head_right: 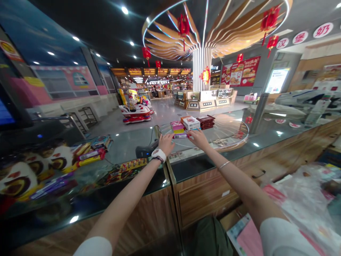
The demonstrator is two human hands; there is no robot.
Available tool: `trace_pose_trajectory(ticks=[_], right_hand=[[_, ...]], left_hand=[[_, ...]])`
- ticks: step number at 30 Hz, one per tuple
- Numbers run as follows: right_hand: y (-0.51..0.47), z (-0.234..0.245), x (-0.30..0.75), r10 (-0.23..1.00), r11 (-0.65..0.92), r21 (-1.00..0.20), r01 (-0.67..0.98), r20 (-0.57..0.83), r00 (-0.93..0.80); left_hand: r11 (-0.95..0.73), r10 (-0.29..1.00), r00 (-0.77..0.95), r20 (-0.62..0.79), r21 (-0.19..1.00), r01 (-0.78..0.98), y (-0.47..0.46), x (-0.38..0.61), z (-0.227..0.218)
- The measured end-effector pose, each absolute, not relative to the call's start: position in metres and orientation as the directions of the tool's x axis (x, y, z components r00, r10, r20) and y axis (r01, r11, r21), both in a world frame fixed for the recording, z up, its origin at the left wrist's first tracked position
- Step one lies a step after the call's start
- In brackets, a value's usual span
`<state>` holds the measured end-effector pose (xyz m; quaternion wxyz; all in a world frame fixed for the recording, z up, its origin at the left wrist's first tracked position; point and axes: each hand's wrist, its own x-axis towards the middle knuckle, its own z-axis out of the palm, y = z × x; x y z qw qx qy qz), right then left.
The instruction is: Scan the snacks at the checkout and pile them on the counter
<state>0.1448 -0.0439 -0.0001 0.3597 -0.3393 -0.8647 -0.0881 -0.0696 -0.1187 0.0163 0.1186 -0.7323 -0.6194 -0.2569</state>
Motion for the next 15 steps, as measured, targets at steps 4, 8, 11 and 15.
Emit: trace_pose_trajectory(ticks=[4,8,11,15], right_hand=[[-0.022,0.007,0.131,0.581,0.69,-0.048,0.722,0.632,-0.513],[-0.005,0.005,0.105,0.677,0.594,-0.007,0.805,0.544,-0.495],[0.006,0.0,0.089,0.707,0.554,0.032,0.832,0.509,-0.49],[0.018,-0.001,0.078,0.752,0.542,0.024,0.84,0.432,-0.498]], left_hand=[[-0.134,0.865,0.01,0.502,0.212,0.968,-0.102,-0.061,0.009],[-0.019,0.908,-0.089,0.41,0.251,0.968,-0.088,-0.053,0.007],[0.061,0.933,-0.148,0.329,0.26,0.964,-0.08,-0.05,0.007],[0.109,0.951,-0.173,0.254,0.246,0.963,-0.076,-0.05,0.005]])
